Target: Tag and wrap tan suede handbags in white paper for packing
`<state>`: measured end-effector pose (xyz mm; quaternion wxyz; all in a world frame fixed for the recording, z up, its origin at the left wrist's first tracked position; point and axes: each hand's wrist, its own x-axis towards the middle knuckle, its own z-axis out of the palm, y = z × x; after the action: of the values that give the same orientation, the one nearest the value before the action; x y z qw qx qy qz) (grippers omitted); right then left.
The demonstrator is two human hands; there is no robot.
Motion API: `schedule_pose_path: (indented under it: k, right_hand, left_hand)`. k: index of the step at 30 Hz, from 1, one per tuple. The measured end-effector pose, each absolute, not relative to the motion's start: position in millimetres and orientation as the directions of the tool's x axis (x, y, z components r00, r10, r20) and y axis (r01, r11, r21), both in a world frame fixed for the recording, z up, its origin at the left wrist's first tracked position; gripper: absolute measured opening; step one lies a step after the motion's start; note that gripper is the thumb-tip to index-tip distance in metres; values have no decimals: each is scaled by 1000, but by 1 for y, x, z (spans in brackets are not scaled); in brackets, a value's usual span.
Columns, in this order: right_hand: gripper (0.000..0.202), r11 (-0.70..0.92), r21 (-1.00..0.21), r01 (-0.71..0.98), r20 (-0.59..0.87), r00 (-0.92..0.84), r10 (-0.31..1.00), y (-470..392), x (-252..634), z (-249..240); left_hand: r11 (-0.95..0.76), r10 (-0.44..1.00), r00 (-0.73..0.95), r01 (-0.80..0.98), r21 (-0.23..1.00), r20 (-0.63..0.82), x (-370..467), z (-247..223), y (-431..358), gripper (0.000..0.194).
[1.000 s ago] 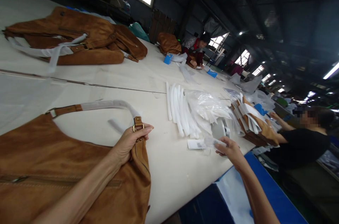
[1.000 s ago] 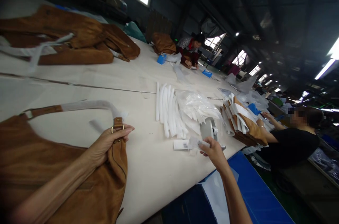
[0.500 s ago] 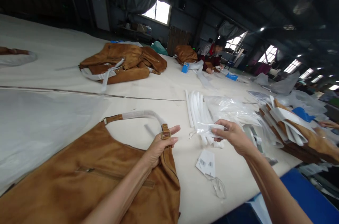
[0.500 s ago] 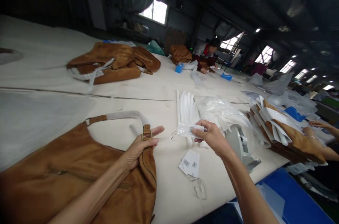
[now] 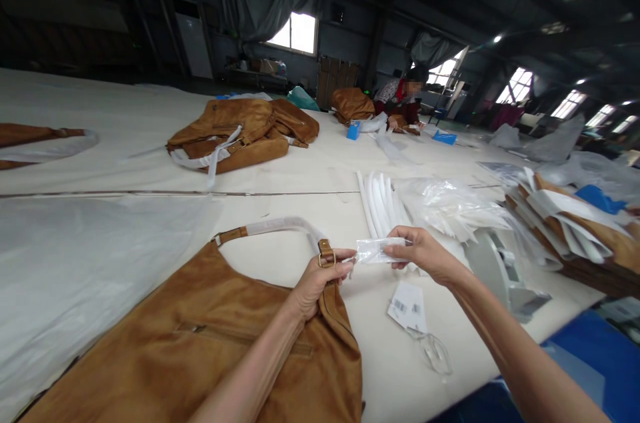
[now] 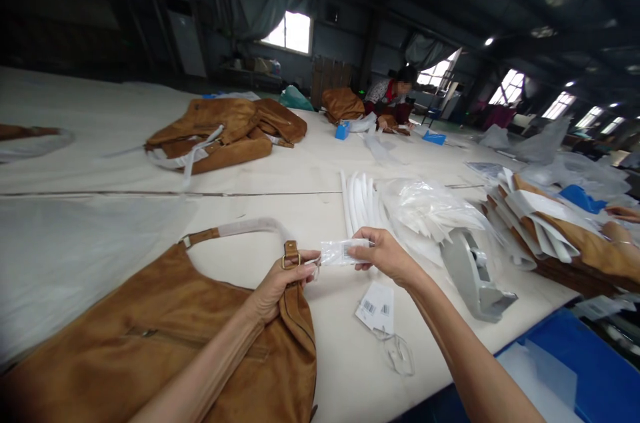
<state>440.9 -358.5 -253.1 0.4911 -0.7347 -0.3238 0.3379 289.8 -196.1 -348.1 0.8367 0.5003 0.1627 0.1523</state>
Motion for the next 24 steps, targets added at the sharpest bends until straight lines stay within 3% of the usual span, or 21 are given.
schedule_pose_path:
  k: [10, 15, 17, 19, 22, 24]
  right_hand:
    - [36, -343, -908, 241, -145, 587, 796, -362, 447, -262]
    - [28, -404, -858, 317, -51, 730, 682, -384, 450, -288]
    - [29, -444, -768, 461, 95, 768, 634, -396, 436, -308]
    - [31, -461, -561, 687, 234, 666, 708, -408, 416, -331]
    - [39, -382, -262, 886, 146, 428, 892, -427, 390, -365]
    - [42, -415, -160, 896, 60, 428, 902, -443, 388, -381]
  left_hand:
    - [469, 492, 857, -116, 876, -151, 293, -351, -196, 29]
    - [503, 490, 851, -95, 859, -192, 293, -351, -195, 32]
    - [510, 483, 852, -84, 856, -204, 293, -351, -195, 33]
    - [513, 477, 853, -78, 855, -209, 294, -350, -195, 35]
    - [508, 487, 848, -78, 858, -211, 294, -350, -192, 37]
    - [503, 487, 847, -72, 861, -214, 293, -349, -190, 36]
